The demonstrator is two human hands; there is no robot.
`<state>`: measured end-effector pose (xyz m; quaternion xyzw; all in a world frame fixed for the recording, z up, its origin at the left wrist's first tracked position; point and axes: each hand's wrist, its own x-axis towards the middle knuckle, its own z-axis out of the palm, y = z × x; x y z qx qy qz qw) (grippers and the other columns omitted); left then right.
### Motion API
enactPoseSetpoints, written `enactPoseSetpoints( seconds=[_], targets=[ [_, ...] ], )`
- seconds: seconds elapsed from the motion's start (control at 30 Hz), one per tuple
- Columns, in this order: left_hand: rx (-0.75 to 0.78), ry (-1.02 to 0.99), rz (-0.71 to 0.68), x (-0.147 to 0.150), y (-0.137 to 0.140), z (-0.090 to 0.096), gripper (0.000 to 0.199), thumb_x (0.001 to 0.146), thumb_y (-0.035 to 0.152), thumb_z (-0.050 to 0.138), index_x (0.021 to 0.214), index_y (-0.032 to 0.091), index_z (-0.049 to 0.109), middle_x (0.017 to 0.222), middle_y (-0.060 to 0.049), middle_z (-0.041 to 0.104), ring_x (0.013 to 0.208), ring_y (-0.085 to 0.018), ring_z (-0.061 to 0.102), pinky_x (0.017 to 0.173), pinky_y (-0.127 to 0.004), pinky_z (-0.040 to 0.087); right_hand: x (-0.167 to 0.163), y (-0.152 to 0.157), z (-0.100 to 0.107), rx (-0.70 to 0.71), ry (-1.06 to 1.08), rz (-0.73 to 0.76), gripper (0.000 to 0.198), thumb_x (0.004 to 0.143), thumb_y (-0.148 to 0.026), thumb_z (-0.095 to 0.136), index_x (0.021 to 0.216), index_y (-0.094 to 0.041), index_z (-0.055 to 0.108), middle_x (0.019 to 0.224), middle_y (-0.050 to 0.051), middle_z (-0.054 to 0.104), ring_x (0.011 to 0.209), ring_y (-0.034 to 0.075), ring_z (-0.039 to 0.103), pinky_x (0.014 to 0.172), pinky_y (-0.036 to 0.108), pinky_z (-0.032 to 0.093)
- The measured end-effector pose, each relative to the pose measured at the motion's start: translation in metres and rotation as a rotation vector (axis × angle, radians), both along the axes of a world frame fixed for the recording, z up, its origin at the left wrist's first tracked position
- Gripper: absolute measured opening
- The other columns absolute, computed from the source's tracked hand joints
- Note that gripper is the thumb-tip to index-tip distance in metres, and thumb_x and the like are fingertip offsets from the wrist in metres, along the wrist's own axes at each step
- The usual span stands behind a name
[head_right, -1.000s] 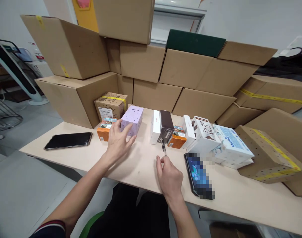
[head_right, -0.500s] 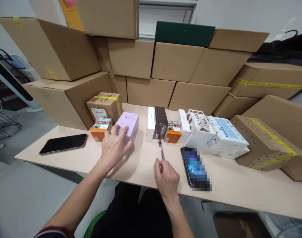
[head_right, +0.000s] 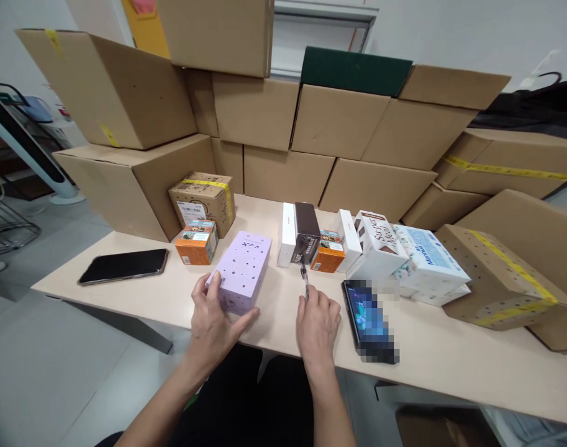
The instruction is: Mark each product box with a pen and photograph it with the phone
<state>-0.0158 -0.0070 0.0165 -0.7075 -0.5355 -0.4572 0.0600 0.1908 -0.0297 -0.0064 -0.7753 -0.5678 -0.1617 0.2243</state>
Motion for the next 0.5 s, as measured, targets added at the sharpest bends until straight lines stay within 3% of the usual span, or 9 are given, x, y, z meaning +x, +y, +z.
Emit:
enactPoseSetpoints(
  seconds=[0.2, 0.33, 0.4, 0.5],
  targets=[
    [0.156, 0.017, -0.127, -0.01, -0.013, 0.004, 0.087, 0.077, 0.028, 0.073, 0.148, 0.023, 0.024, 0.141, -0.021, 0.04, 0.126, -0.037, 0.047, 0.096, -0.056, 0.047, 0.004, -0.001, -0.005, 0.109, 0.015, 0.051, 0.033, 0.094, -0.016, 0.04, 0.116, -0.013, 0.064, 0.087, 0.012, 0.068, 0.081, 0.024, 0.053, 0.075, 0.036, 0.036],
    [0.235, 0.154, -0.229, -0.021, -0.035, 0.012, 0.066, 0.073, 0.014, 0.07, 0.132, 0.032, 0.046, 0.137, -0.011, 0.05, 0.125, -0.034, 0.045, 0.108, -0.061, 0.032, 0.003, -0.004, -0.004, 0.163, 0.089, 0.045, 0.033, 0.094, -0.021, 0.042, 0.116, -0.012, 0.066, 0.092, 0.014, 0.07, 0.085, 0.026, 0.058, 0.076, 0.038, 0.04],
    [0.252, 0.256, -0.287, -0.023, -0.044, 0.015, 0.056, 0.074, 0.009, 0.067, 0.123, 0.034, 0.057, 0.134, -0.005, 0.056, 0.125, -0.032, 0.044, 0.114, -0.062, 0.021, 0.002, -0.006, -0.003, 0.272, 0.244, 0.066, 0.034, 0.094, -0.026, 0.045, 0.116, -0.012, 0.065, 0.099, 0.015, 0.071, 0.088, 0.025, 0.06, 0.08, 0.039, 0.043],
    [0.25, 0.381, -0.379, -0.018, -0.05, 0.014, 0.055, 0.077, 0.006, 0.061, 0.122, 0.037, 0.063, 0.131, 0.002, 0.061, 0.124, -0.03, 0.044, 0.119, -0.061, 0.004, 0.004, -0.009, -0.001, 0.481, 0.644, 0.047, 0.038, 0.09, -0.038, 0.056, 0.118, -0.014, 0.064, 0.106, 0.015, 0.07, 0.09, 0.022, 0.064, 0.084, 0.038, 0.048]
  ],
)
